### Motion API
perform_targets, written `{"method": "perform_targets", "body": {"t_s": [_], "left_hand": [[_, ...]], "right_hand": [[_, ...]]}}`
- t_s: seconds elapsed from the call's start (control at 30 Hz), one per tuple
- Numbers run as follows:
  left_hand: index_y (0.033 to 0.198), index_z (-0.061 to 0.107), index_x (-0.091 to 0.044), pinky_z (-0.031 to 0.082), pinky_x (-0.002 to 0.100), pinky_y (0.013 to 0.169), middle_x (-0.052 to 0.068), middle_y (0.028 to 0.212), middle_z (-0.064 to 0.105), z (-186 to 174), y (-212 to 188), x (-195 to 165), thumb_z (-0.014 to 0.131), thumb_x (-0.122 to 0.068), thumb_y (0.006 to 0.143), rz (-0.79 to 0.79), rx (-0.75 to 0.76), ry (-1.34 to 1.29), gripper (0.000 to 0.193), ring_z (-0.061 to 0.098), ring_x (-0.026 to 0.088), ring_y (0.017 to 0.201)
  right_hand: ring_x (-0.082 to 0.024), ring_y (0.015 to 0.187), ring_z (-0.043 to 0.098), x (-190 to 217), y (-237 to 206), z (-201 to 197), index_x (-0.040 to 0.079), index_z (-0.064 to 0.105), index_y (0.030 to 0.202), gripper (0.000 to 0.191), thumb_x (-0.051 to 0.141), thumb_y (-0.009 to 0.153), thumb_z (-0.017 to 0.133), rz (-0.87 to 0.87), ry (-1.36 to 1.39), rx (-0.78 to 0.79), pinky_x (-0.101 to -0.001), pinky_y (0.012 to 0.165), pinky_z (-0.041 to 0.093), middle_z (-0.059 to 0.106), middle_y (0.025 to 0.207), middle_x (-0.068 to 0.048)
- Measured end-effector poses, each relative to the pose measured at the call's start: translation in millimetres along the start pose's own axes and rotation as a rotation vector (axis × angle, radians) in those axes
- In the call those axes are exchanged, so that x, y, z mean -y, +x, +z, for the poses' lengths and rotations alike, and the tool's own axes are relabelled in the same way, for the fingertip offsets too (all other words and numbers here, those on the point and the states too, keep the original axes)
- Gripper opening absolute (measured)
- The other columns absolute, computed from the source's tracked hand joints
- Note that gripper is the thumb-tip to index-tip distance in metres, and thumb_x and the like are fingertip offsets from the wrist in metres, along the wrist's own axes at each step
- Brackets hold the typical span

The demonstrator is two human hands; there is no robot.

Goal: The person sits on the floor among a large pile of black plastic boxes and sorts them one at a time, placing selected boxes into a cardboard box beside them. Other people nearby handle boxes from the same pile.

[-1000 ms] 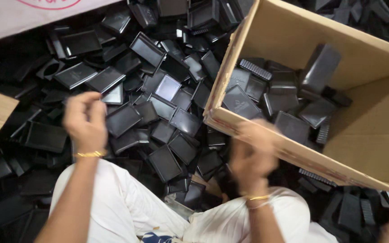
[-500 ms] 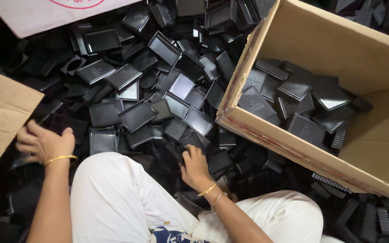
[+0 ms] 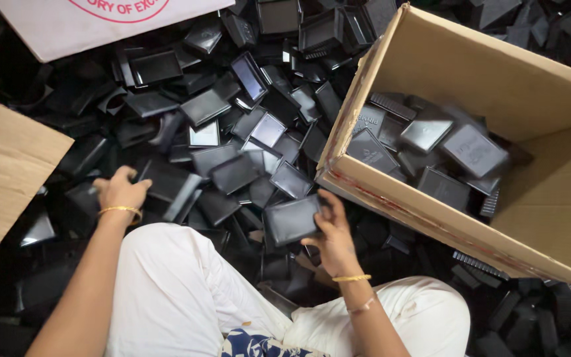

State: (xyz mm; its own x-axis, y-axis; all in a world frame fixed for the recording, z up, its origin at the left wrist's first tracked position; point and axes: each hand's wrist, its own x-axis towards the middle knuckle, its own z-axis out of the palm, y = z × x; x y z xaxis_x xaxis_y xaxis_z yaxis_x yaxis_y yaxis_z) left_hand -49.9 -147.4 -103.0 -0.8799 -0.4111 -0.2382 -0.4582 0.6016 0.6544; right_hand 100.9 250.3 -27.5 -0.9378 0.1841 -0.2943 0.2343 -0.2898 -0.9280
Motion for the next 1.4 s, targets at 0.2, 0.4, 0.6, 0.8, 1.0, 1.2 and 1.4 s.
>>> {"method": "perform_targets", "body": {"t_s": [0.2, 0.4, 0.6, 0.8, 1.0, 1.2, 1.4], "left_hand": [[0.106, 0.074, -0.009, 0.055, 0.04, 0.09, 0.014, 0.104, 0.075, 59, -36, -88, 0.08, -0.027, 0.078, 0.697, 0.212, -0.085, 0.033, 0.072, 0.031, 0.099], [0.138, 0.052, -0.008, 0.054, 0.036, 0.089, 0.019, 0.133, 0.053, 64, -84, -136, 0.083, -0.028, 0.079, 1.042, 0.73, -0.486, 0.07, 0.063, 0.034, 0.109], [0.107, 0.076, -0.01, 0.059, 0.033, 0.08, 0.006, 0.1, 0.076, -8, -10, -65, 0.064, -0.01, 0.091, 0.328, 0.027, -0.537, 0.02, 0.075, 0.021, 0.087], [0.117, 0.067, 0.005, 0.05, 0.054, 0.102, 0.039, 0.127, 0.058, -62, 36, 54, 0.081, -0.033, 0.081, 0.108, -0.165, 0.413, 0.054, 0.059, 0.052, 0.12], [0.155, 0.043, -0.016, 0.04, 0.064, 0.105, 0.04, 0.159, 0.019, -47, 40, 68, 0.083, -0.046, 0.075, -0.04, -0.063, 0.374, 0.095, 0.036, 0.064, 0.135], [0.124, 0.069, -0.011, 0.05, 0.063, 0.101, 0.031, 0.133, 0.059, -30, 30, 59, 0.072, -0.026, 0.092, 0.219, -0.234, 0.601, 0.036, 0.053, 0.053, 0.127], [0.119, 0.062, -0.004, 0.053, 0.058, 0.078, 0.024, 0.102, 0.07, -44, -20, -25, 0.065, -0.02, 0.105, 0.516, -0.332, 0.324, 0.022, 0.069, 0.047, 0.092]], "right_hand": [[-0.012, 0.114, 0.056, 25, -19, -5, 0.023, 0.039, 0.155, 0.081, -0.009, 0.084, 0.06, -0.08, 0.155, 0.053, -0.0305, 0.079, 0.058, 0.038, 0.154, 0.0], [-0.008, 0.13, 0.052, 38, -24, -9, 0.023, 0.034, 0.154, 0.095, -0.011, 0.072, 0.067, -0.084, 0.136, 0.112, -0.0321, 0.088, 0.058, 0.026, 0.161, 0.003], [-0.015, 0.119, 0.054, 31, -17, -10, 0.015, 0.037, 0.157, 0.088, -0.008, 0.079, 0.07, -0.162, 0.161, 0.194, -0.0298, 0.083, 0.055, 0.037, 0.16, -0.003], [-0.02, 0.114, 0.065, 19, -14, -11, 0.011, 0.041, 0.154, 0.078, -0.002, 0.083, 0.07, -0.111, 0.319, 0.197, -0.0351, 0.09, 0.055, 0.057, 0.143, -0.013], [-0.023, 0.113, 0.062, 18, -16, -8, 0.011, 0.042, 0.157, 0.076, 0.002, 0.087, 0.071, -0.083, 0.301, 0.177, -0.0405, 0.101, 0.052, 0.06, 0.133, -0.012], [-0.021, 0.122, 0.061, 15, -13, -10, 0.006, 0.044, 0.152, 0.07, 0.013, 0.089, 0.072, -0.086, 0.313, 0.145, -0.0368, 0.106, 0.049, 0.063, 0.133, -0.01], [-0.02, 0.111, 0.065, 8, -8, -1, 0.005, 0.049, 0.154, 0.064, 0.04, 0.102, 0.061, 0.019, 0.297, 0.228, -0.0315, 0.081, 0.045, 0.07, 0.129, -0.014]]}}
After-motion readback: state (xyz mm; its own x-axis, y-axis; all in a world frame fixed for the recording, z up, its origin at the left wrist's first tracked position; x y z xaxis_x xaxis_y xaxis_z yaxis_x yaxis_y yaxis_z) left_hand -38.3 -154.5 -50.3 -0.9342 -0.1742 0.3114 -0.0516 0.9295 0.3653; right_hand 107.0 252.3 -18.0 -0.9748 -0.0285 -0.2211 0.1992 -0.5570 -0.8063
